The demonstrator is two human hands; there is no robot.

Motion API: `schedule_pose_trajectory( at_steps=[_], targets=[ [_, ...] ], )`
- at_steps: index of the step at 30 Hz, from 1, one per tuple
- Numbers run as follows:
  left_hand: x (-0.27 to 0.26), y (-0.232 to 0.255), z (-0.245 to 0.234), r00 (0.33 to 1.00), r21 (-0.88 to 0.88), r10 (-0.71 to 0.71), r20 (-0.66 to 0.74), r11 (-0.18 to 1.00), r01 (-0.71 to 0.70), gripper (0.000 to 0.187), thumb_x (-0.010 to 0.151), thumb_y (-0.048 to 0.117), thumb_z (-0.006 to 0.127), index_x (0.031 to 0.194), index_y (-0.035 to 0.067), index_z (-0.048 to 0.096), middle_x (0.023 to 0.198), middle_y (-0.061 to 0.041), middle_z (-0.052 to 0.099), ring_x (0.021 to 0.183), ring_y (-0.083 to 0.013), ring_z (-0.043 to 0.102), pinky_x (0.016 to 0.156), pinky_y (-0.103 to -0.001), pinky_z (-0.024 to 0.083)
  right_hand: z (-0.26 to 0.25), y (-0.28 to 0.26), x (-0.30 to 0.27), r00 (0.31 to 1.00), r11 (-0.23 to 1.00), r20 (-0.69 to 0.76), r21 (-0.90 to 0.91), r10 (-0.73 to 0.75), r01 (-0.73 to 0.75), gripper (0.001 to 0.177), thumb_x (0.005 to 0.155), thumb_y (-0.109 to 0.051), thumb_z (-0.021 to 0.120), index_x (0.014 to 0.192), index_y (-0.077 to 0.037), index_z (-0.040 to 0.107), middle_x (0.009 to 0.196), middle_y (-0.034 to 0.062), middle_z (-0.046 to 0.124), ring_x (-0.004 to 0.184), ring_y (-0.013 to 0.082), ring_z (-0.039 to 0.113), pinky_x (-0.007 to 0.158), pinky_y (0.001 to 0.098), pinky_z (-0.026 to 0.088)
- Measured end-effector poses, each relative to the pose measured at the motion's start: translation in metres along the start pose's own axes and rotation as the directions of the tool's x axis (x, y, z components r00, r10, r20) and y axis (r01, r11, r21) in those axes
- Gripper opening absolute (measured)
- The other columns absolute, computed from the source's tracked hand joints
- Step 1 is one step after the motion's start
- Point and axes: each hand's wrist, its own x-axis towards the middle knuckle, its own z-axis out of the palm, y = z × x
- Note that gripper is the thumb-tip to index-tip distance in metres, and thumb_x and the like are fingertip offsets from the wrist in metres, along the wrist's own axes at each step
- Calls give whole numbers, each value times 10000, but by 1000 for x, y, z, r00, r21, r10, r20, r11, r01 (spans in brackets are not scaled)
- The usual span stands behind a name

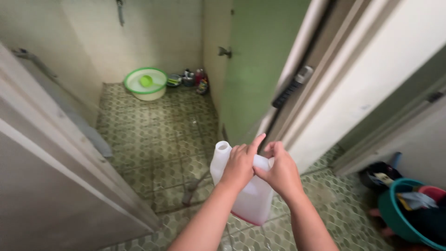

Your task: Cleaning a bathroom floor by pouring liquid cleaner and scrubbing with a long-handled brush.

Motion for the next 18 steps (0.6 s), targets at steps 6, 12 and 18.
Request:
schedule_pose_trajectory(
  at_steps=[6, 12, 18],
  targets=[
    [22, -77, -94, 999, 91, 4, -36, 996, 0, 879, 646, -16, 791, 1455, 184, 509, 997, -90, 674, 996, -307, 631, 941, -453, 423, 94, -39, 60, 996, 964, 49, 258, -79, 64, 569, 652, -238, 930, 969, -59, 492, 873, 79, 711, 799, 201, 669, 747, 327, 547],
    [43, -167, -165, 956, 175, -99, -276, 973, 152, 514, 600, -27, 774, 1077, 161, 744, 911, -44, 690, 983, -277, 635, 939, -425, 433, 195, 37, 130, 989, 776, -146, 621, -27, 112, 380, 869, -310, 818, 1060, -77, 586, 953, 3, 728, 897, 110, 672, 821, 269, 544],
    [92, -229, -204, 826, 110, -194, -529, 950, 293, 398, 597, -85, 683, 906, 147, 782, 944, -39, 731, 971, -284, 646, 907, -387, 503, 267, 59, 177, 853, 755, 443, 451, 275, -477, 589, 819, -472, 760, 1220, -64, 620, 954, 86, 722, 700, 165, 579, 560, 314, 461]
  ],
)
